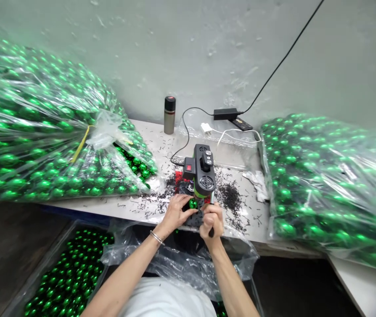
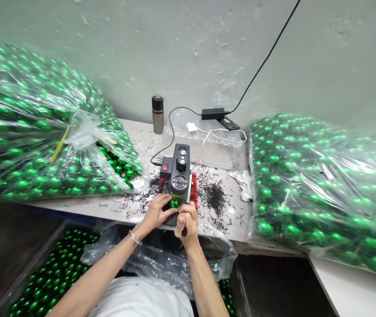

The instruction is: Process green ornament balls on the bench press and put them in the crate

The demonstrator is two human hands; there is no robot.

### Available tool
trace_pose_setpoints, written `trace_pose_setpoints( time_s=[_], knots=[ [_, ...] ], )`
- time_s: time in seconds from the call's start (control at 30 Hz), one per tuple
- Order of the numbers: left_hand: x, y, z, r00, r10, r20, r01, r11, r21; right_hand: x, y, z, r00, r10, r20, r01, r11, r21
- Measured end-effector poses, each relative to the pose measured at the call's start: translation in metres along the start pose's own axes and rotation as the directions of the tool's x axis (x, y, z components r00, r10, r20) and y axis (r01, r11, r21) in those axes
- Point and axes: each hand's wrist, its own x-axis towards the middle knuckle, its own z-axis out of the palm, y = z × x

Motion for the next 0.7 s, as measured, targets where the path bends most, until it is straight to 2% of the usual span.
trace_pose_setpoints(
  time_s=[0.1, 0.17, 0.23, 0.3, 0.37, 0.43, 0.57, 0.63, 0.7],
  knots=[
    [0.001, 0.001, 0.000, 1.000, -0.016, 0.006, 0.016, 1.000, -0.007, 0.009, -0.002, -0.004, 0.998, -0.059, 0.020, 0.058, 0.998, 0.014],
    [0.004, 0.002, 0.001, 0.999, -0.038, 0.007, 0.038, 0.999, -0.018, 0.020, -0.010, -0.008, 0.999, -0.050, 0.013, 0.050, 0.998, 0.026],
    [0.005, 0.003, 0.002, 0.998, -0.058, -0.002, 0.058, 0.998, -0.039, 0.038, -0.021, -0.013, 0.999, 0.031, -0.010, -0.031, 0.998, 0.053],
    [0.003, 0.005, 0.001, 0.997, -0.071, -0.033, 0.069, 0.995, -0.066, 0.058, -0.034, -0.019, 0.983, 0.184, -0.020, -0.181, 0.979, 0.096],
    [-0.007, 0.009, -0.003, 0.994, -0.072, -0.083, 0.065, 0.995, -0.081, 0.076, -0.044, -0.024, 0.954, 0.299, 0.015, -0.298, 0.947, 0.119],
    [-0.026, 0.016, -0.009, 0.994, -0.034, -0.101, 0.028, 0.998, -0.060, 0.087, -0.049, -0.026, 0.944, 0.328, 0.039, -0.330, 0.935, 0.126],
    [-0.063, 0.024, -0.026, 0.994, 0.104, -0.032, -0.102, 0.993, 0.060, 0.084, -0.049, -0.022, 0.957, 0.290, -0.007, -0.286, 0.947, 0.145],
    [-0.062, 0.020, -0.038, 0.989, 0.133, -0.060, -0.124, 0.983, 0.136, 0.078, -0.048, -0.018, 0.961, 0.276, -0.033, -0.269, 0.952, 0.145],
    [-0.043, 0.010, -0.055, 0.983, 0.113, -0.142, -0.076, 0.967, 0.241, 0.073, -0.046, -0.016, 0.961, 0.272, -0.052, -0.262, 0.955, 0.142]
  ],
)
